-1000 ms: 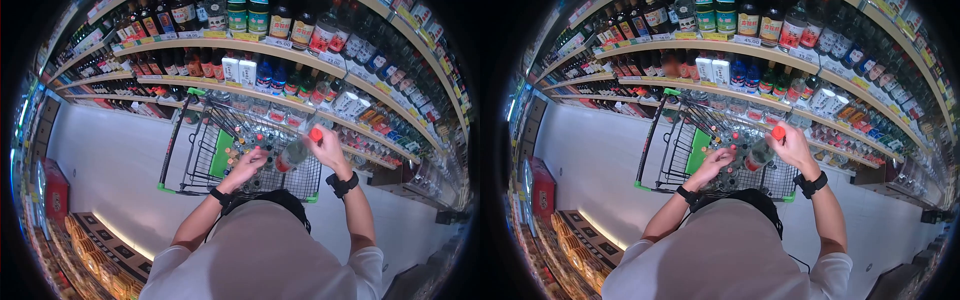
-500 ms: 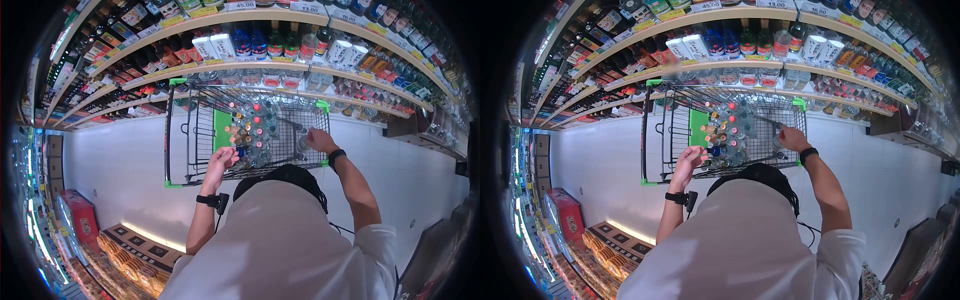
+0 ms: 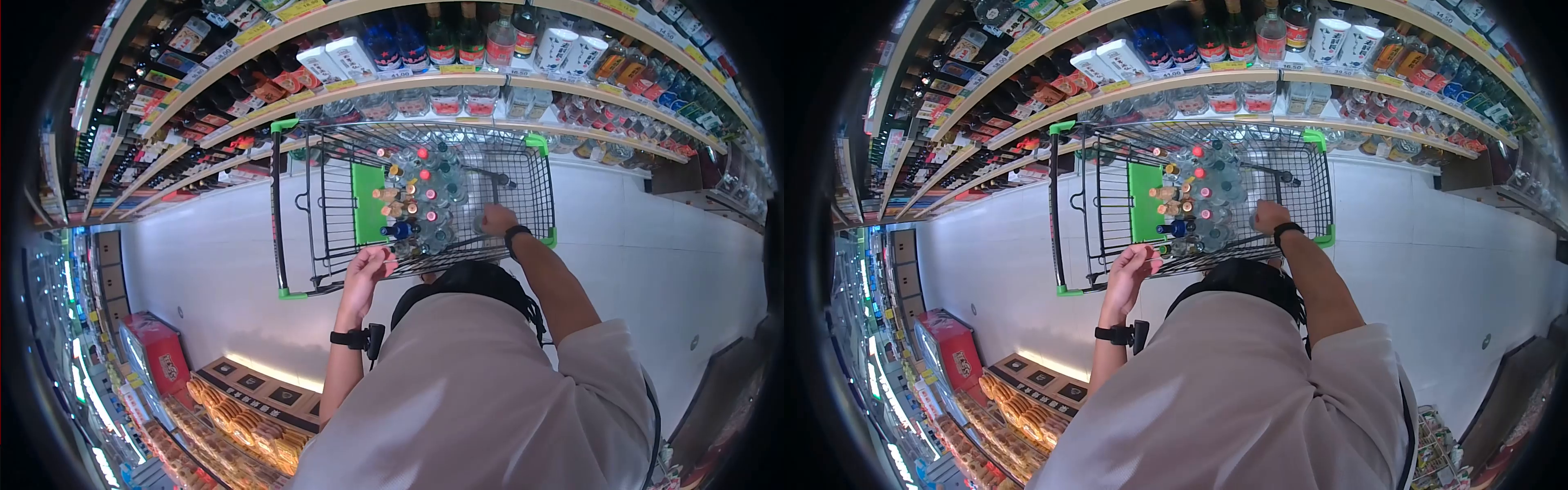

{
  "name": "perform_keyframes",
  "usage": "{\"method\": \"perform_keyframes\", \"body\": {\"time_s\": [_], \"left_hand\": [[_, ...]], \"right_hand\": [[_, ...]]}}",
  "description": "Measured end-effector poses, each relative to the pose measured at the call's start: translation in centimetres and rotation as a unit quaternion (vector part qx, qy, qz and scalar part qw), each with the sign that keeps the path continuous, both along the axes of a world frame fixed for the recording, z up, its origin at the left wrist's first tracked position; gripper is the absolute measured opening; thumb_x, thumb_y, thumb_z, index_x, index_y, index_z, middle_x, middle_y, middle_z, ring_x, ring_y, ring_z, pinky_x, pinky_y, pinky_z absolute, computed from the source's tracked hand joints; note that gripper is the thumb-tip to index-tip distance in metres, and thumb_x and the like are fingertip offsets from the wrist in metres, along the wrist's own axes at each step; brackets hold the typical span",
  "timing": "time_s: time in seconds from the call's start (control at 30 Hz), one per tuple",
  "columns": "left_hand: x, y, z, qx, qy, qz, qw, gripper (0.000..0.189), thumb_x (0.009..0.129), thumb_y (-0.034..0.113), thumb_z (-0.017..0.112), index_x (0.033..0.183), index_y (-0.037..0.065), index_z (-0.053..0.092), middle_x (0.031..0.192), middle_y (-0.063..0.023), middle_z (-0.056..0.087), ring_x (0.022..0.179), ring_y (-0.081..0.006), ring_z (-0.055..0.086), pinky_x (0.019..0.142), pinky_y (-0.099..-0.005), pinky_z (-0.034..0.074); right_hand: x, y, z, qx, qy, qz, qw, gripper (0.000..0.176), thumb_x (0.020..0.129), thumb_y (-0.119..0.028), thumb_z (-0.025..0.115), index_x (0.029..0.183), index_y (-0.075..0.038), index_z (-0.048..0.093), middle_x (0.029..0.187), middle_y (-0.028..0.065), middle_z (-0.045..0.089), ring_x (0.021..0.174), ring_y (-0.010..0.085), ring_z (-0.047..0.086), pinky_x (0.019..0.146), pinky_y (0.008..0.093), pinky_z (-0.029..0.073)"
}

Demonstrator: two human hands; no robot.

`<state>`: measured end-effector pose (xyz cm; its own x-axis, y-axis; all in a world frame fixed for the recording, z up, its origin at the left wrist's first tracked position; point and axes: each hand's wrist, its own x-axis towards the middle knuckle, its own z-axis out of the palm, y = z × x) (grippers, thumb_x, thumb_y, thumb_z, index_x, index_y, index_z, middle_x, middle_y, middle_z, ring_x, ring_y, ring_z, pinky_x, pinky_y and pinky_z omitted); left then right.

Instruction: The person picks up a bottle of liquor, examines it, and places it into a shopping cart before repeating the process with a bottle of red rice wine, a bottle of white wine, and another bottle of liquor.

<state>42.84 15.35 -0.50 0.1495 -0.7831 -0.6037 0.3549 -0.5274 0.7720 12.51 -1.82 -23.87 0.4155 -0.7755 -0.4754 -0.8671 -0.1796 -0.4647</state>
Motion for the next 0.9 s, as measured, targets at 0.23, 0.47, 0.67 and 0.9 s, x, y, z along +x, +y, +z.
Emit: {"method": "perform_keyframes", "body": {"time_s": [0.23, 0.47, 0.67, 0.9], "left_hand": [[1.4, 2.5, 0.2, 0.011, -0.015, 0.040, 0.999, 0.018, 0.101, 0.020, 0.056, 0.109, 0.006, 0.063, 0.103, -0.0078, 0.068, 0.093, -0.0181, 0.066, 0.087, -0.0323, 0.051], [1.7, 3.5, -0.2, 0.029, -0.016, 0.057, 0.998, 0.018, 0.100, 0.020, 0.057, 0.110, 0.005, 0.064, 0.102, -0.0084, 0.068, 0.091, -0.0181, 0.066, 0.086, -0.0322, 0.051], [1.5, 3.7, -0.1, 0.030, -0.017, 0.062, 0.998, 0.018, 0.100, 0.019, 0.057, 0.108, 0.004, 0.063, 0.101, -0.0082, 0.067, 0.090, -0.0181, 0.065, 0.084, -0.0320, 0.051], [1.7, 4.6, -0.1, 0.034, -0.031, 0.070, 0.996, 0.018, 0.100, 0.019, 0.056, 0.108, 0.004, 0.063, 0.101, -0.0085, 0.067, 0.089, -0.0185, 0.065, 0.083, -0.0327, 0.051]], "right_hand": [[3.1, -0.3, -2.6, -0.007, -0.022, -0.014, 1.000, 0.022, 0.077, -0.019, 0.066, 0.095, -0.007, 0.059, 0.090, 0.0133, 0.068, 0.089, 0.0362, 0.066, 0.077, 0.0494, 0.051], [6.0, -1.5, -3.7, -0.040, -0.013, -0.008, 0.999, 0.022, 0.078, -0.015, 0.065, 0.097, -0.007, 0.058, 0.093, 0.0165, 0.069, 0.091, 0.0384, 0.067, 0.076, 0.0506, 0.053], [7.9, -1.3, -3.2, -0.027, -0.014, -0.029, 0.999, 0.019, 0.081, -0.012, 0.061, 0.100, -0.007, 0.059, 0.094, 0.0191, 0.068, 0.093, 0.0401, 0.066, 0.077, 0.0514, 0.053], [7.8, -0.9, -3.5, -0.006, -0.017, -0.045, 0.999, 0.020, 0.089, -0.014, 0.052, 0.105, -0.010, 0.063, 0.100, 0.0190, 0.068, 0.096, 0.0398, 0.066, 0.081, 0.0510, 0.054]]}}
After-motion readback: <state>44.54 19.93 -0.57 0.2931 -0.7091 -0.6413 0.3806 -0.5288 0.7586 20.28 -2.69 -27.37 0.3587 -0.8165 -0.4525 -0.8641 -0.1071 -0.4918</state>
